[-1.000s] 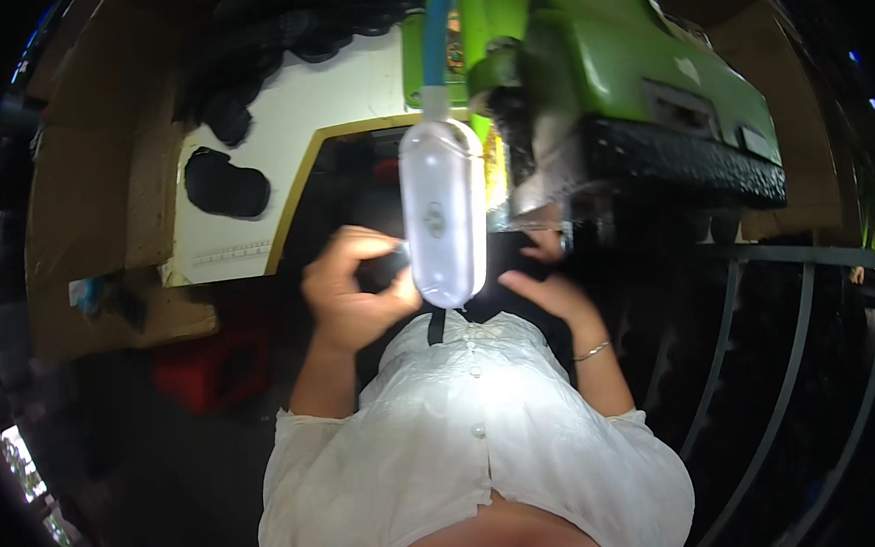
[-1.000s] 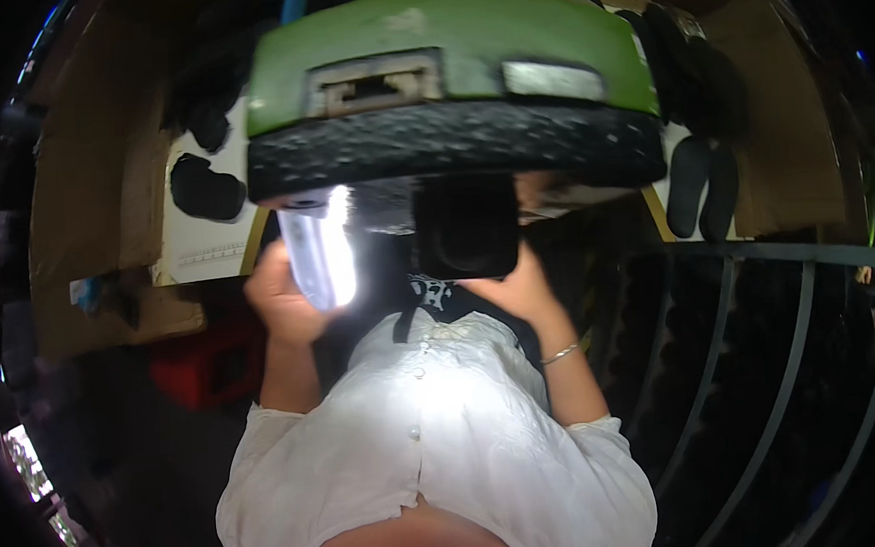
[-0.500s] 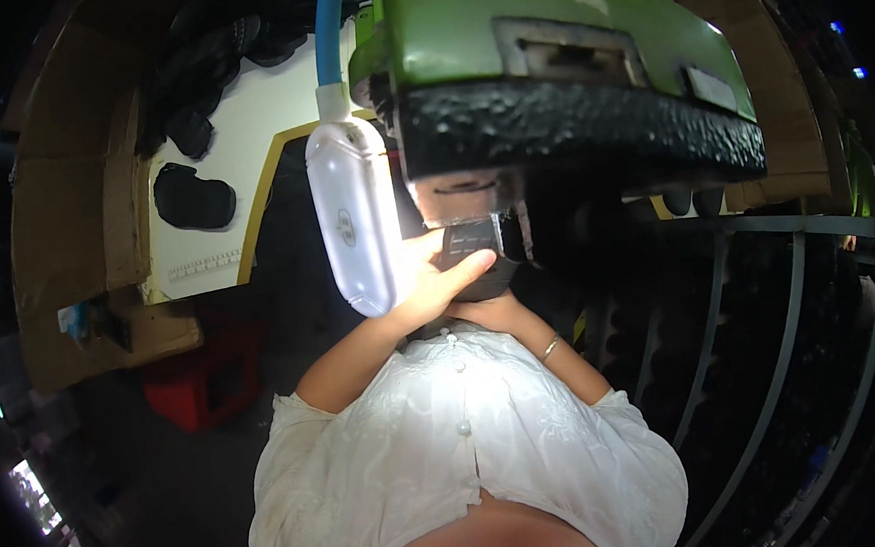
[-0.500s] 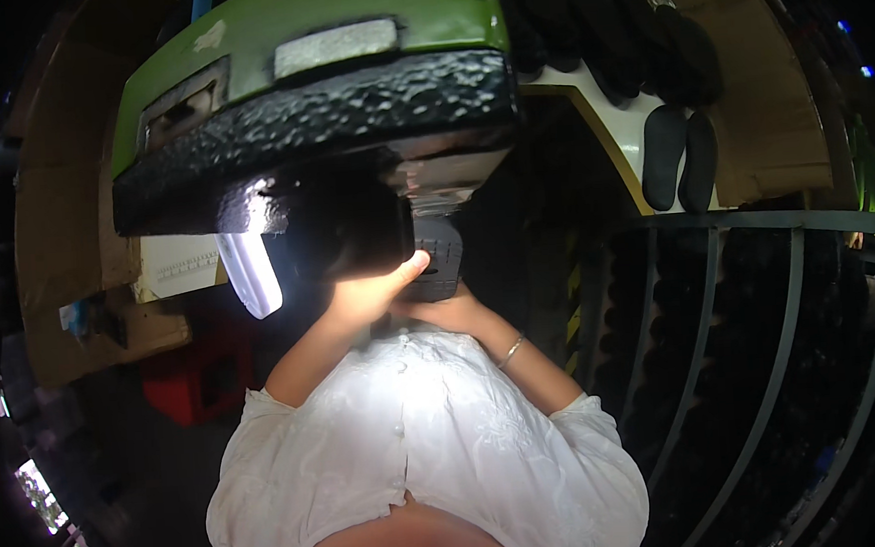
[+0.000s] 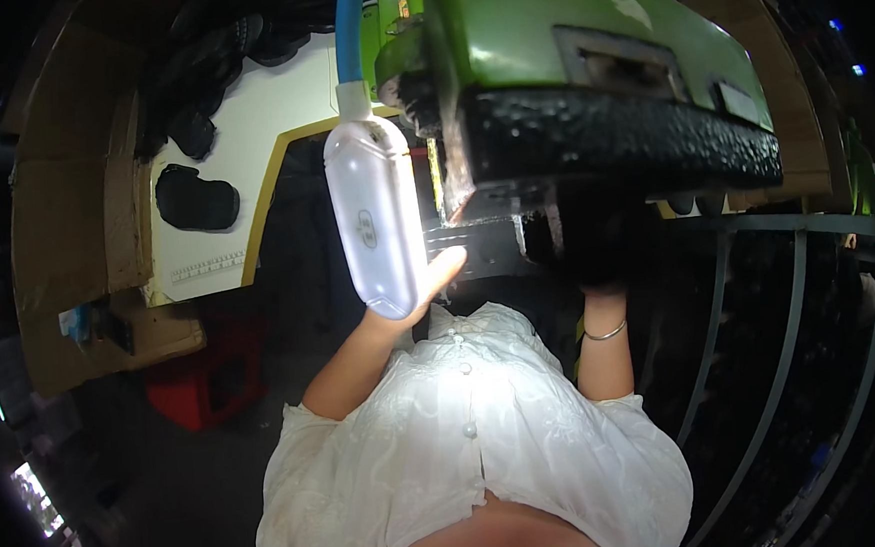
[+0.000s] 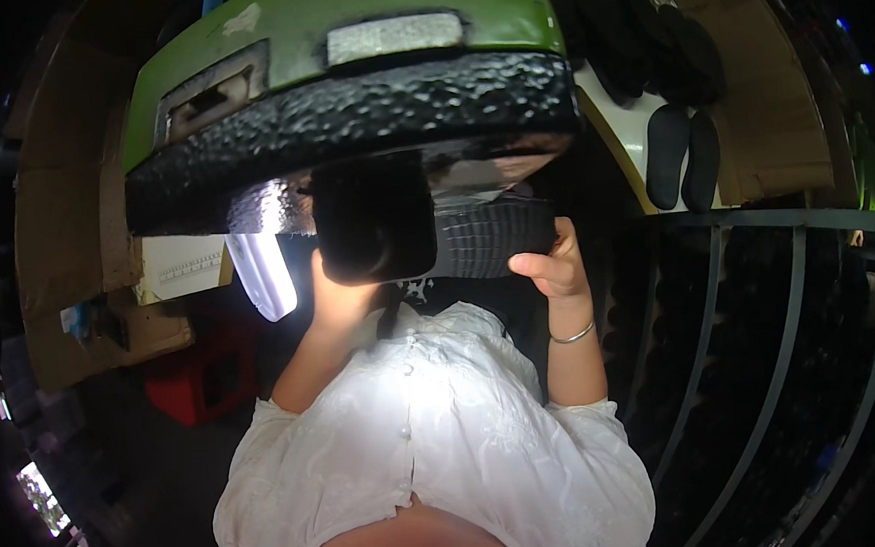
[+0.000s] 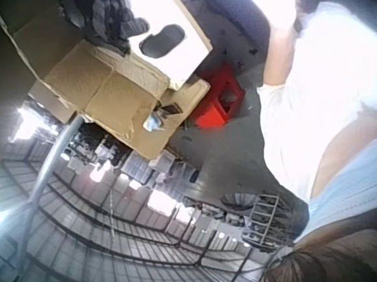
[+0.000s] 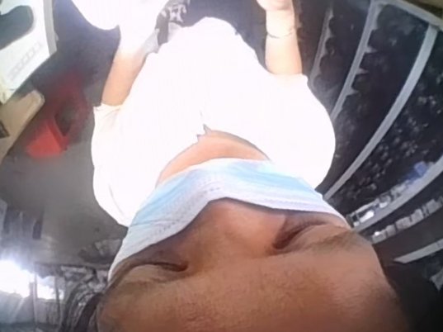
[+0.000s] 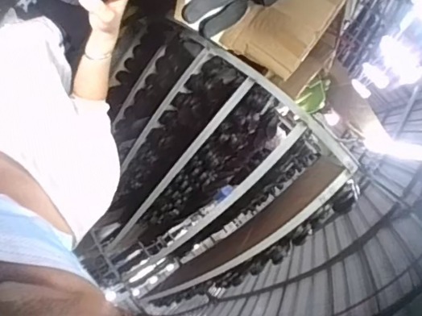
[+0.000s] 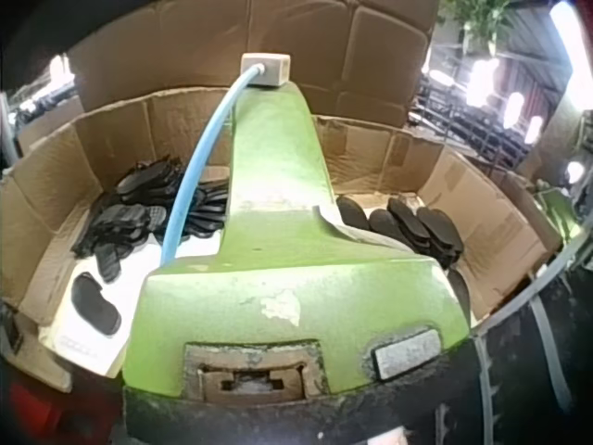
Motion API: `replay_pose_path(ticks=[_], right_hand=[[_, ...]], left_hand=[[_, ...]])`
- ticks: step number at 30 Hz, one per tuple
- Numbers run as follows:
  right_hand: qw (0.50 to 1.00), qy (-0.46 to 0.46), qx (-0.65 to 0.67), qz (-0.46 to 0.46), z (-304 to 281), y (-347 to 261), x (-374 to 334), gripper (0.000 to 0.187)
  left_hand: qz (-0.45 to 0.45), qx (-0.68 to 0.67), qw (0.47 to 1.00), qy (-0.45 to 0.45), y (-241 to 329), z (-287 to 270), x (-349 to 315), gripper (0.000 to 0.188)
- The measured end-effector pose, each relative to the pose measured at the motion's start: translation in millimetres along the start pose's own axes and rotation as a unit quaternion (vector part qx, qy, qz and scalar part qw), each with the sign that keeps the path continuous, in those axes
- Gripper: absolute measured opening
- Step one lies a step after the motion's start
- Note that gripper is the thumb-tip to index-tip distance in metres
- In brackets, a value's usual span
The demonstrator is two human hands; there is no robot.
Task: The person repeatedly presses black shoe parts against a rotating green grinding machine to smooth their surfaces. They handle the parts one at a time, rotating them to treat different areas, and place the finished pieces on a white board nearby.
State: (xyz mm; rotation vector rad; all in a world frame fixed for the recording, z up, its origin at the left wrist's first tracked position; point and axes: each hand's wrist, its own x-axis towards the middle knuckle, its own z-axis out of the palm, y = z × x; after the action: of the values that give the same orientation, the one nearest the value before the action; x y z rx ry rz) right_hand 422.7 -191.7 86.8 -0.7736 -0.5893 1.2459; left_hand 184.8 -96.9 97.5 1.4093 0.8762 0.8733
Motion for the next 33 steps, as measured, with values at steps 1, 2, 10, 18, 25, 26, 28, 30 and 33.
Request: replay_pose_path(ticks=[1,2,10,18,25,26,28,30,33], right_hand=[[0.996,-0.061,-0.058,-0.005,4.7,1.1,8.3,0.026],[0.995,-0.035,-0.087,-0.035,17.0,1.7,6.2,0.024],[0.966,-0.042,-0.24,-0.08,89.0,-5.4,31.1,0.028],[0.958,-0.097,-0.252,-0.101,102.6,-3.5,46.9,0.024],[0.965,-0.108,-0.232,0.053,60.6,24.0,11.5,0.043],[0.941,-0.142,-0.286,0.109,32.5,38.4,3.1,0.036],[0.878,-0.167,-0.43,0.13,15.7,15.4,-4.7,0.026],[0.875,-0.12,-0.462,0.082,13.3,-25.5,-2.5,0.021],[0.956,-0.014,-0.288,0.048,-26.3,-43.6,6.0,0.017]], left_hand=[[0.009,-0.029,1.0,-0.008,-3.8,-9.5,0.3,0.032],[0.018,-0.058,0.998,-0.016,-7.6,-18.9,0.5,0.03],[-0.052,-0.035,0.995,-0.078,-30.5,-55.9,-9.2,0.045],[0.029,0.066,0.986,-0.152,25.3,3.4,18.7,0.045],[-0.06,-0.058,0.991,-0.106,7.5,18.2,15.2,0.04],[-0.073,-0.085,0.99,-0.087,3.3,20.0,11.1,0.04],[-0.135,-0.181,0.973,-0.057,-15.3,22.2,2.5,0.041],[-0.051,-0.135,0.989,-0.035,-12.0,26.5,2.1,0.041],[-0.051,-0.112,0.992,-0.023,9.4,28.5,5.9,0.039]])
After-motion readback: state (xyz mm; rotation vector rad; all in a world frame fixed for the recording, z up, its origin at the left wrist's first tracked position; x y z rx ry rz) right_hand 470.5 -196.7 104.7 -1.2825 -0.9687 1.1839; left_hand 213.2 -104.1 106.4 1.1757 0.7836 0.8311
